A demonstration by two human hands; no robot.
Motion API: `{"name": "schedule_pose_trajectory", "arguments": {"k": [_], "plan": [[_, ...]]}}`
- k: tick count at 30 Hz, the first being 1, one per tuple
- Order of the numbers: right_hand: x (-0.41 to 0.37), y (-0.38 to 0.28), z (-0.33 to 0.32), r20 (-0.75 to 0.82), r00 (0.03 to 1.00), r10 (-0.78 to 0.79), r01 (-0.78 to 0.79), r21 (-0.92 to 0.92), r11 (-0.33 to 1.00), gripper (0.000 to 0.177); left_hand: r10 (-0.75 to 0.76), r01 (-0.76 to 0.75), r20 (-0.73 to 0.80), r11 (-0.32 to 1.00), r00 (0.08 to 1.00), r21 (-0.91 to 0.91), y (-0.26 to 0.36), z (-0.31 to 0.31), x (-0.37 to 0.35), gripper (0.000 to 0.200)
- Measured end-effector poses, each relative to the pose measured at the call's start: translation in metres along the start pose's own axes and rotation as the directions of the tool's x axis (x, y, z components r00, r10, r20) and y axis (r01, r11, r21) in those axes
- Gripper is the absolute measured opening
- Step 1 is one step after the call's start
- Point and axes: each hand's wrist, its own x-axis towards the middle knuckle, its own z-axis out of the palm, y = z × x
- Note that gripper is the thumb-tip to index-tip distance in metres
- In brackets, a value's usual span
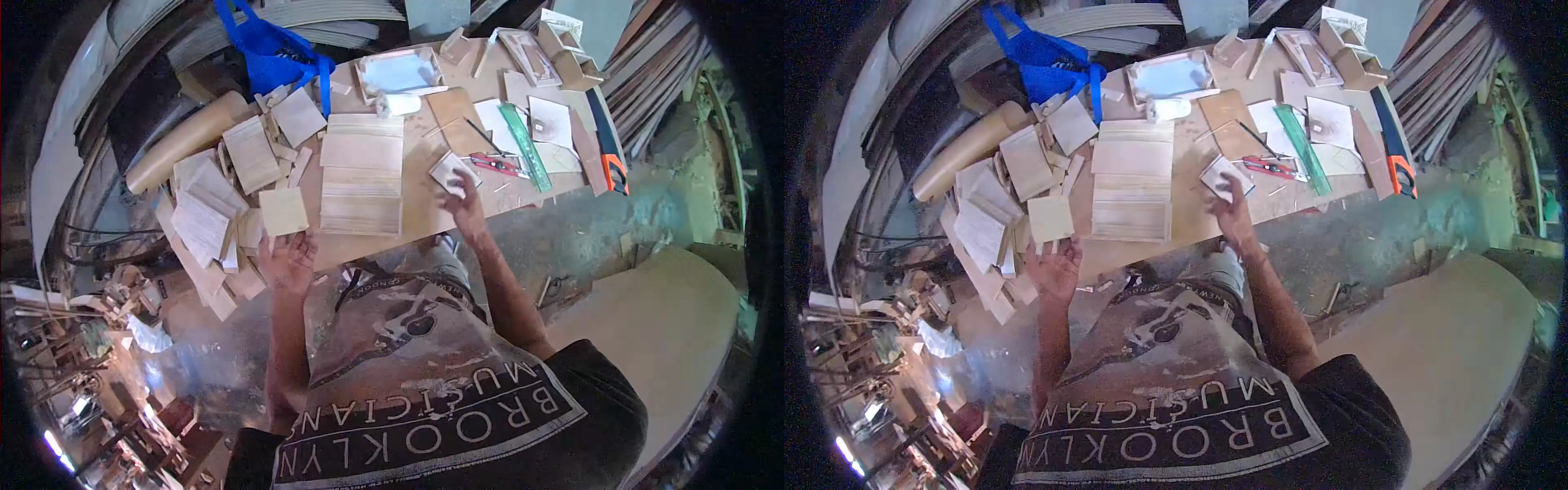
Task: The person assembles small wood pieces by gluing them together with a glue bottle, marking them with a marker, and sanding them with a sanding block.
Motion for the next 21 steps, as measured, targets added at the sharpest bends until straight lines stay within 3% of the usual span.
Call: {"name": "schedule_pose_trajectory", "arguments": {"k": [2, 4, 9, 14, 16, 19, 21], "plan": [[-0.009, 0.026, -0.021, 0.161, 0.987, -0.011, 0.004, 0.041, 0.999, 0.067, 0.072, -0.072, -0.026, 0.997, 0.997, -0.002, -0.016, 0.012, -0.008, 0.058], [-0.010, 0.043, -0.038, 0.239, 0.971, -0.010, -0.006, 0.065, 0.998, 0.070, 0.134, -0.154, -0.184, 0.983, 0.974, -0.103, -0.036, 0.021, -0.016, 0.063], [-0.010, 0.070, -0.048, 0.468, 0.883, 0.047, -0.189, 0.261, 0.947, 0.077, 0.196, -0.213, -0.127, 0.968, 0.972, -0.132, -0.102, 0.036, -0.037, 0.064], [-0.008, 0.055, -0.022, 0.498, 0.857, 0.135, -0.301, 0.269, 0.915, 0.076, 0.194, -0.207, -0.085, 0.961, 0.977, -0.186, -0.139, 0.038, -0.061, 0.062], [-0.006, 0.057, -0.010, 0.507, 0.845, 0.168, -0.358, 0.305, 0.883, 0.077, 0.179, -0.220, -0.173, 0.941, 0.969, -0.258, -0.153, 0.046, -0.072, 0.062], [-0.004, 0.063, 0.008, 0.479, 0.863, 0.163, -0.326, 0.281, 0.903, 0.081, 0.208, -0.232, -0.111, 0.929, 0.972, -0.288, -0.170, 0.046, -0.081, 0.061], [-0.004, 0.072, 0.019, 0.406, 0.914, -0.018, -0.105, 0.278, 0.955, 0.080, 0.225, -0.252, -0.128, 0.928, 0.966, -0.274, -0.183, 0.046, -0.087, 0.061]]}}
